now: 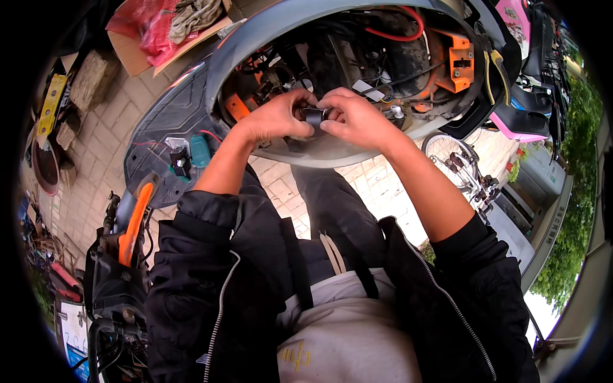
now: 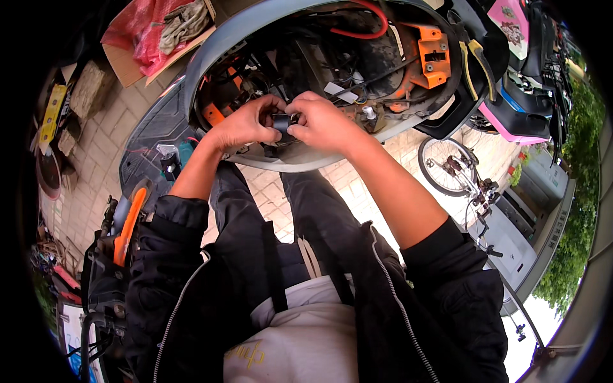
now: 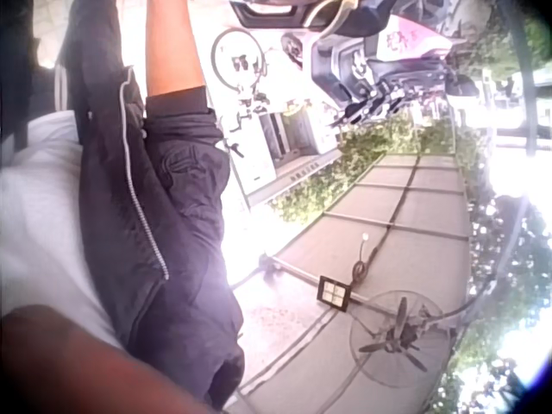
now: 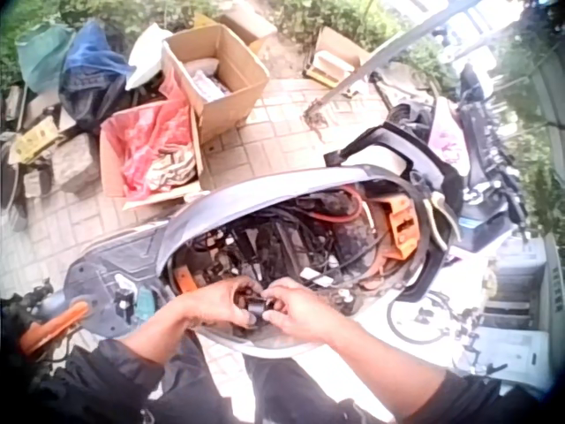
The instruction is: The person repairs the electrical wiring of a scooter by stripping wire ends with pliers, twisting them together, and insulating the connections with electrical tape. They then use a multimeter to test the circuit and reattach the scooter's front fairing.
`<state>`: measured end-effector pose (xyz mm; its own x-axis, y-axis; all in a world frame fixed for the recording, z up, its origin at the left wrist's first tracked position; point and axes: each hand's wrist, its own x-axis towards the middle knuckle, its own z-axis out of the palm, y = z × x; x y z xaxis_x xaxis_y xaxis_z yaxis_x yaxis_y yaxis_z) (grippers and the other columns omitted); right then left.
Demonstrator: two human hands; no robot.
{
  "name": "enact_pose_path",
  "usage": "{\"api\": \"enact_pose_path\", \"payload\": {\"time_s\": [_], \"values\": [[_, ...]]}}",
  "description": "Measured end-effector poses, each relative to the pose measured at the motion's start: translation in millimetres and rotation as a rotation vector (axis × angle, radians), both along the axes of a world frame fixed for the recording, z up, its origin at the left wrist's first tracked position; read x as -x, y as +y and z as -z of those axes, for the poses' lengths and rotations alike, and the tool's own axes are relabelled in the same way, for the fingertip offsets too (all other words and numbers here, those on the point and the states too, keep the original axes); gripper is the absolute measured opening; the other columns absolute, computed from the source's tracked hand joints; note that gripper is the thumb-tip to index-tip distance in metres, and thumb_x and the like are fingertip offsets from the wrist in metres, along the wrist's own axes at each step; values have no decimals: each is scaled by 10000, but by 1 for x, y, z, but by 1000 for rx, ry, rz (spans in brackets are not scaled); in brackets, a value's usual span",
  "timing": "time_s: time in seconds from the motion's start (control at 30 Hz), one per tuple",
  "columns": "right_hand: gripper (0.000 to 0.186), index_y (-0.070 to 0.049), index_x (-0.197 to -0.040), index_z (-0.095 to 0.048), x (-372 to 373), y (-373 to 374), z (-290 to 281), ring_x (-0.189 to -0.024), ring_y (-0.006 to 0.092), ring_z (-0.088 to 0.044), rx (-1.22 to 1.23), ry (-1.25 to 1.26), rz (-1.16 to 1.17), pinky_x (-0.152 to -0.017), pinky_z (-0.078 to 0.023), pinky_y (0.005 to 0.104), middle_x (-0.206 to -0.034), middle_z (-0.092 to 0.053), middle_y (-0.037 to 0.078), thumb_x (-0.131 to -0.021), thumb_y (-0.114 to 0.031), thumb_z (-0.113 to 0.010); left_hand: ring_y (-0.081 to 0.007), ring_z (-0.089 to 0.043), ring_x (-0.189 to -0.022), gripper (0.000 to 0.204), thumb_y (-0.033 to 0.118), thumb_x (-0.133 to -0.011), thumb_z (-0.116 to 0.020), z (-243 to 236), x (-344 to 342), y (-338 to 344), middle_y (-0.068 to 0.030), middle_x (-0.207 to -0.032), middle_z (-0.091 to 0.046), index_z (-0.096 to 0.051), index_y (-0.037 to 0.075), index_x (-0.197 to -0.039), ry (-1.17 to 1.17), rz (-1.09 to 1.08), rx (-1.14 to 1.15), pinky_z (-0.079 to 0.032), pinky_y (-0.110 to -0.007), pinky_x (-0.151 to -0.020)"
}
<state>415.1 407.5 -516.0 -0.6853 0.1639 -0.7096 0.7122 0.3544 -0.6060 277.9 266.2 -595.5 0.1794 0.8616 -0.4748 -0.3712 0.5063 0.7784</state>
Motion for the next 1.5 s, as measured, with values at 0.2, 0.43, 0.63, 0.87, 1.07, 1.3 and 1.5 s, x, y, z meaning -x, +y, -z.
{"api": "enact_pose_path", "payload": {"time_s": [0.2, 0.43, 0.63, 0.87, 1.07, 1.3, 1.5], "values": [[401, 23, -1116, -591, 0, 2, -1, -857, 165, -581, 5, 23, -47, -785, -504, 283, -1073, -519, 81, -743, -51, -719, -88, -517, -746, 458, 283, -782, -699, 27, -5, -7, -3, -876, -563, -554, 13, -1122, -220, -87, -12, -425, -225, -702], [601, -2, -1281, -494, -1, 1, 0, -873, 176, -577, 181, -41, 194, -813, -497, 302, -1150, -488, 103, -750, -145, -734, -102, -517, -705, 417, 401, -954, -489, 8, -15, -8, -6, -826, -550, -562, 28, -1123, -283, -301, 166, -428, -241, -663], [708, 53, -1274, -451, 6, -10, -12, -892, 260, -594, -94, 13, 31, -803, -491, 350, -1095, -555, 156, -769, -360, -727, -109, -530, -680, 419, 369, -988, -433, 0, -17, -5, -39, -793, -573, -517, -2, -1163, -259, -359, 250, -447, -255, -661], [460, 37, -1193, -465, 9, -13, 5, -803, 261, -643, -257, 0, 169, -713, -502, 340, -982, -649, 175, -882, -262, -626, -109, -577, -673, 526, 281, -980, -483, 1, -19, -11, -76, -756, -627, -353, -28, -1386, -104, -364, 53, -486, -253, -647], [471, -42, -1192, -468, 5, -19, 1, -879, 345, -619, -335, 78, -6, -753, -498, 391, -1018, -606, 169, -782, -120, -686, -108, -560, -567, 476, 229, -954, -523, 2, -24, -3, -52, -629, -595, -433, -40, -1337, 71, -382, 110, -480, -259, -576], [515, -51, -1216, -479, 9, -32, 5, -949, 393, -575, -553, 31, -51, -797, -480, 452, -1065, -567, 174, -720, -12, -614, -151, -556, -606, 485, 162, -860, -579, 7, -23, 4, -72, -655, -580, -491, -53, -1286, 157, -335, 131, -463, -283, -596], [408, -34, -1141, -559, 12, -30, 4, -924, 395, -581, -616, 17, -142, -799, -484, 464, -1042, -554, 161, -734, -8, -568, -305, -612, -820, 571, 62, -721, -591, 2, -13, 5, -171, -843, -618, -522, 18, -1286, 500, -77, -61, -483, -341, -778]]}}
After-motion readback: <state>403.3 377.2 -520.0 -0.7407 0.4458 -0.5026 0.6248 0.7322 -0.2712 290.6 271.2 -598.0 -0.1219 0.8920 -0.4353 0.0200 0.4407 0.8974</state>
